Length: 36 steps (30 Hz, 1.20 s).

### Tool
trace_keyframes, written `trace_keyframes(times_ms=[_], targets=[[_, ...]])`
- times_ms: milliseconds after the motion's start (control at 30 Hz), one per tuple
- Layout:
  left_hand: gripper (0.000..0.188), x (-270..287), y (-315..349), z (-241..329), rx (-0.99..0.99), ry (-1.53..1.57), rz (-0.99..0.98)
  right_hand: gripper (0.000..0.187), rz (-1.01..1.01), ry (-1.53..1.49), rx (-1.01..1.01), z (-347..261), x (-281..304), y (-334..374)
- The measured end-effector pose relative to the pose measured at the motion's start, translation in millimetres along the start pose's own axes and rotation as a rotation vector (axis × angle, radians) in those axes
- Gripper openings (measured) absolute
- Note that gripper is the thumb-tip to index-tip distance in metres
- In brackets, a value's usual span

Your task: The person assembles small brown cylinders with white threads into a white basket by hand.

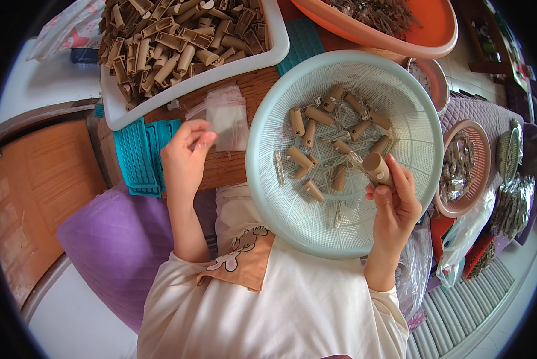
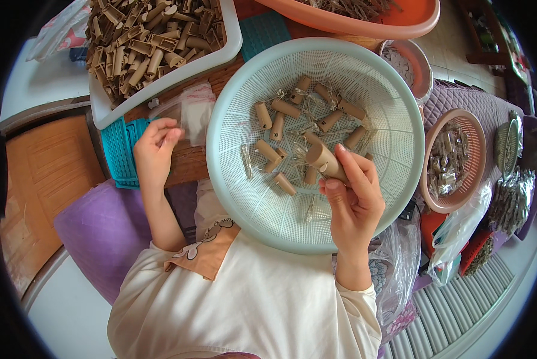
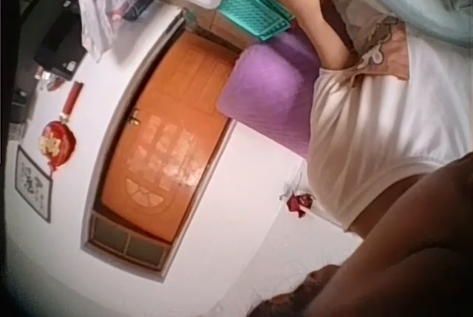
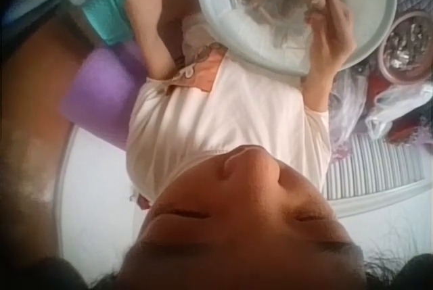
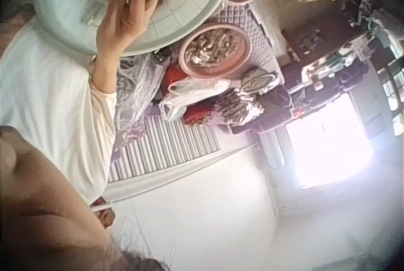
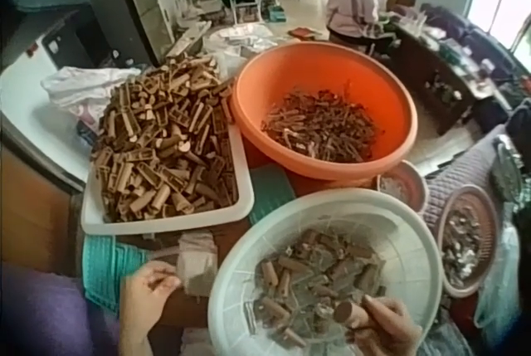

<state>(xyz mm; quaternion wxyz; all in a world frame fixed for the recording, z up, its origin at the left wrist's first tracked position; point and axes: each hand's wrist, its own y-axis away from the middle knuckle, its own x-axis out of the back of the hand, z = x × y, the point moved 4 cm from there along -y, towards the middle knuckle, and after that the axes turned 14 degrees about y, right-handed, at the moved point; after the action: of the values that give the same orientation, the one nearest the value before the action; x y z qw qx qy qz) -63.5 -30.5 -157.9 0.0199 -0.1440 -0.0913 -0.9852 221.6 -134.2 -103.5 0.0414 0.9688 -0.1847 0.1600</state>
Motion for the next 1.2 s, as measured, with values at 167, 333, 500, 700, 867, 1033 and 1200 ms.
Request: trace_keyframes(times_ms=[167, 333, 500, 700, 867, 1033, 1200], targets=[[0.029, -26.0, 35.1, 42.8, 0.066, 0.332, -0.363, 0.034, -0.047, 0.115, 0.122, -27.8, -5.8, 2.8], [0.032, -61.7, 45.5, 67.8, 0.021, 0.192, -0.576, 0.029, 0.05, -0.056, 0.101, -46.8, -13.6, 6.8], [0.035, -75.3, 51.2, 80.2, -0.073, 0.121, -0.662, 0.027, 0.066, 0.211, 0.244, -47.0, -6.2, 6.9], [0.034, -79.6, 55.7, 78.7, -0.139, 0.033, -0.653, 0.025, -0.056, 0.334, 0.166, -48.1, -8.3, 1.5], [0.037, -80.4, 57.8, 74.2, -0.184, 0.022, -0.644, 0.024, -0.022, 0.217, 0.053, -40.5, -5.5, 3.8], [0.038, -79.6, 56.6, 75.4, -0.144, 0.036, -0.645, 0.023, 0.148, 0.331, 0.21, -43.6, 0.9, 5.4], [0.038, -80.6, 56.7, 76.2, -0.148, 0.042, -0.641, 0.025, 0.016, 0.374, 0.252, -44.2, -7.5, 4.4]])
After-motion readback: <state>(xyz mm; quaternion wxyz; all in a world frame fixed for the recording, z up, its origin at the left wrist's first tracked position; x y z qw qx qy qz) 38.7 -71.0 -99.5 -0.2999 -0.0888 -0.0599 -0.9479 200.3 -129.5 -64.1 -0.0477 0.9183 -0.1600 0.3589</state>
